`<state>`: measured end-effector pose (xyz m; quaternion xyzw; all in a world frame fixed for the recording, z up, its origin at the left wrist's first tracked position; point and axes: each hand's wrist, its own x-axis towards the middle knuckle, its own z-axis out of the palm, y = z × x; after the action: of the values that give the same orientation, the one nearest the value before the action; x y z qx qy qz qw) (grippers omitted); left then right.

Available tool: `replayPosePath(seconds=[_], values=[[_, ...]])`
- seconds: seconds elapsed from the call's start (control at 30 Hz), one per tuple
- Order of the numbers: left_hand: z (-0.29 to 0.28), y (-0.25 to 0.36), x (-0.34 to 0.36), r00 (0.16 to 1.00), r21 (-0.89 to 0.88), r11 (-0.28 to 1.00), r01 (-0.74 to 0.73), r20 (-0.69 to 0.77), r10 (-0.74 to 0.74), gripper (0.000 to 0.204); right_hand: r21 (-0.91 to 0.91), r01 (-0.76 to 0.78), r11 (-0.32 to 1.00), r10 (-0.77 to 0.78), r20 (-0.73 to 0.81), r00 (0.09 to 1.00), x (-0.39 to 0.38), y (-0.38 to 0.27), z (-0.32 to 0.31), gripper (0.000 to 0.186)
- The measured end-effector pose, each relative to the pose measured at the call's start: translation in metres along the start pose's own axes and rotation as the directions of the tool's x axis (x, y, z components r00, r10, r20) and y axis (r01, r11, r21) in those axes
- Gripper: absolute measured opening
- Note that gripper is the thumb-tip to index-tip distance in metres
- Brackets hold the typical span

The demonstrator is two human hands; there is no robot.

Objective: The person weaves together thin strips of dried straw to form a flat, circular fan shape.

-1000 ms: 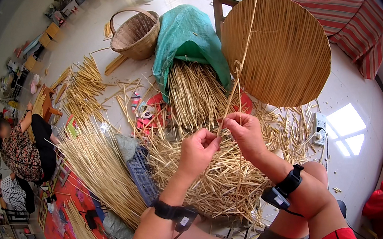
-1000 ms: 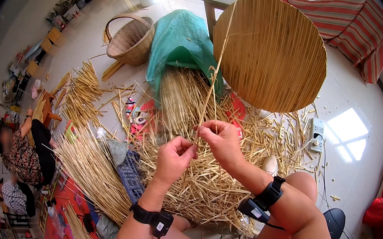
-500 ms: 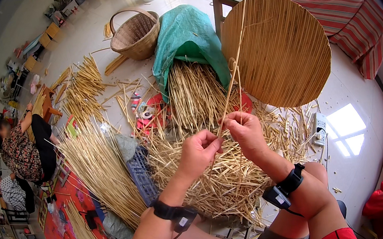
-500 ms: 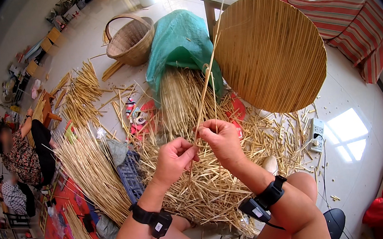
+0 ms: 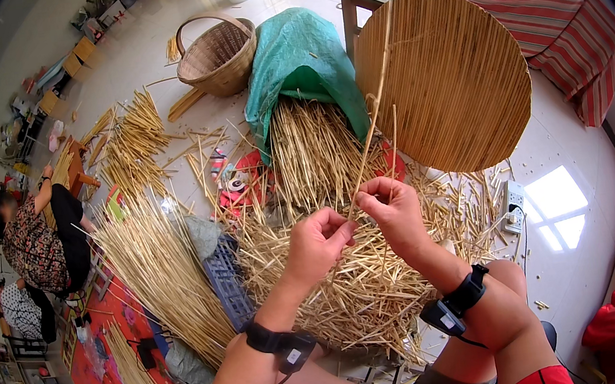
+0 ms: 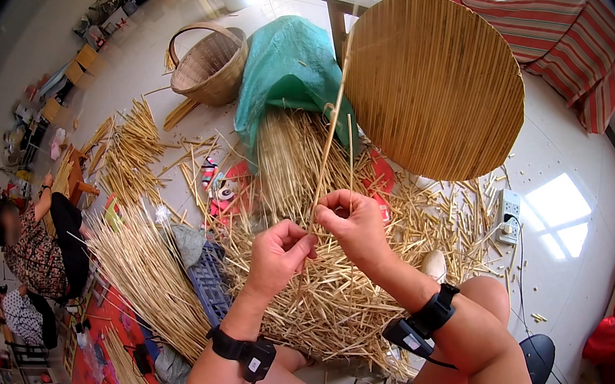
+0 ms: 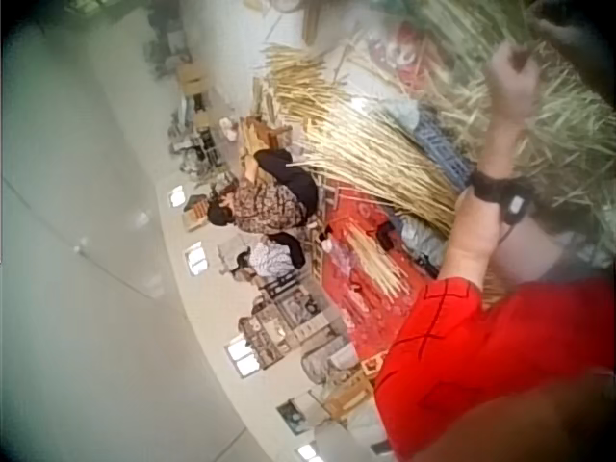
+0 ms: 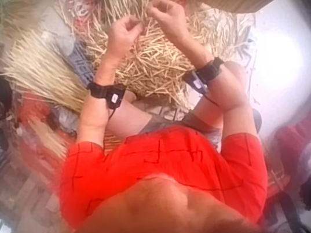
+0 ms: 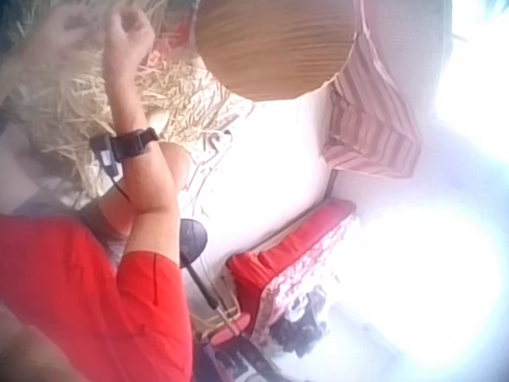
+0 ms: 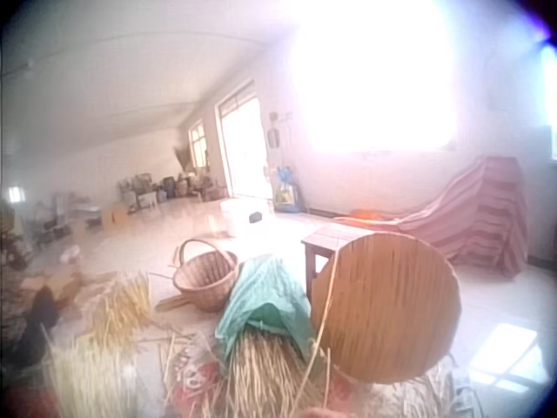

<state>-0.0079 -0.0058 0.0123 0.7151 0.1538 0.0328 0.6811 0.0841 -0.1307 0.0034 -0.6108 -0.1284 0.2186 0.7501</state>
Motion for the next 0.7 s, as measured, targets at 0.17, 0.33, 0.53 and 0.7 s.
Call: replayPosePath(seconds=[0.17,0.33,0.53,0.7], values=[[0.000,-0.002,0.001,0.999,0.108,0.994,-0.033,-0.033,0.037,0.013,-0.102,0.025,0.994,-0.028,-0.025,0.999,-0.001,-0.004,0.000,0.006],[0.000,-0.002,0.000,0.999,0.135,0.990,-0.027,-0.031,0.031,0.013,-0.094,0.002,0.996,-0.002,0.005,1.000,0.001,-0.004,-0.002,0.008],[-0.003,0.003,0.000,0.993,-0.031,0.997,0.074,0.096,-0.071,0.010,-0.003,-0.007,1.000,0.007,-0.030,1.000,0.009,-0.004,-0.009,0.015],[-0.004,0.001,0.001,0.994,-0.184,0.979,0.082,0.087,-0.067,0.013,-0.028,-0.001,1.000,0.000,-0.006,1.000,0.010,-0.009,-0.008,0.015]])
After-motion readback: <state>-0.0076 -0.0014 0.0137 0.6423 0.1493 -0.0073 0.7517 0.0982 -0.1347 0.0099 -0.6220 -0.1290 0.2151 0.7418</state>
